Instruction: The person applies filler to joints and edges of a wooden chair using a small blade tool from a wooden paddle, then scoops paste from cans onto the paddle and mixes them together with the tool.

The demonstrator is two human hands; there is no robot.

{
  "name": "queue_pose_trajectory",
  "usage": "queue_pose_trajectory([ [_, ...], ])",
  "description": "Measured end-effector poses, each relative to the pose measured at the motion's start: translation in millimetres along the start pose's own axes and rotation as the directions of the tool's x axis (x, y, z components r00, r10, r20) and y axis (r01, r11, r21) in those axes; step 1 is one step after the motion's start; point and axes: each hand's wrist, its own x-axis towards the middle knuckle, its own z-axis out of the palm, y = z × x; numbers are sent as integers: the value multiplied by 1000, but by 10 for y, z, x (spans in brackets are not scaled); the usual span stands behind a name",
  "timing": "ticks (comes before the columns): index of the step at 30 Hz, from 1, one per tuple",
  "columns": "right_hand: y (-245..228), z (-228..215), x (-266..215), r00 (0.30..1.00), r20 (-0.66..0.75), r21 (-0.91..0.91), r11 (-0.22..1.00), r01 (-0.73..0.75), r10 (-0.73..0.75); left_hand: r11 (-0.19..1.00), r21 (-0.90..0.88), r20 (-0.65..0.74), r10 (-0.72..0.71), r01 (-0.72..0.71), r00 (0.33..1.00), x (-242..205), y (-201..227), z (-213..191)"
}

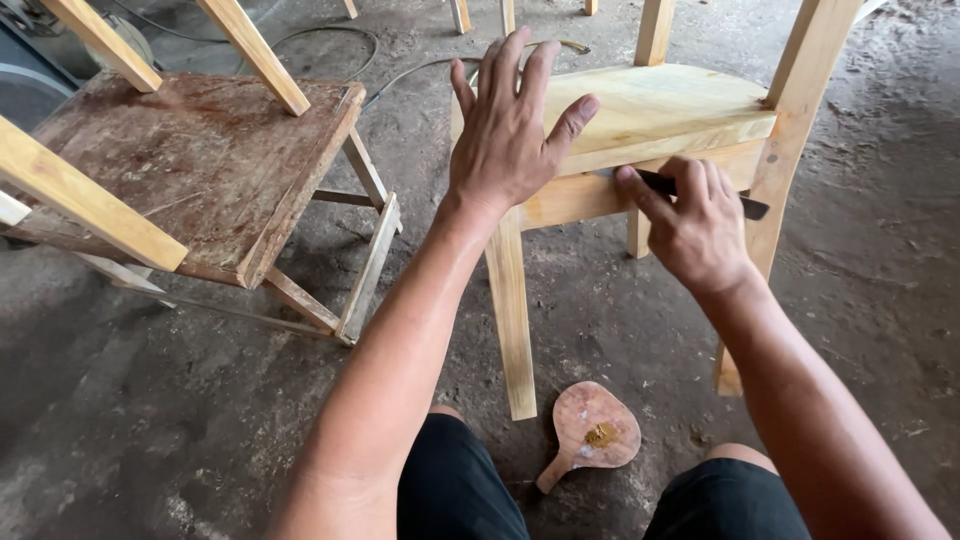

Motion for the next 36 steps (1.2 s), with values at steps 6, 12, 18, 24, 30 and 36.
queue_pose_trajectory([
  [6,-233,-71,-143,982,38,-79,980,-183,186,999,34,27,-11,10,1000,8,16,-53],
  [12,-255,-102,-28,998,17,-30,998,-61,62,999,-36,-105,6,-10,994,-122,91,-138],
  [18,-137,-135,-154,980,-11,-23,980,-197,197,999,-46,-130,-1,-5,992,-148,102,-201],
  [24,-499,-127,-377,865,-16,103,861,-498,502,999,-33,-120,-19,15,993,-163,140,-197],
  [30,-1241,217,-261,521,38,548,418,-724,853,999,-43,-124,-33,28,992,-170,112,-176],
  [36,-1660,442,4,573,-45,564,494,-662,818,998,-29,-86,-52,49,995,-169,124,-145],
])
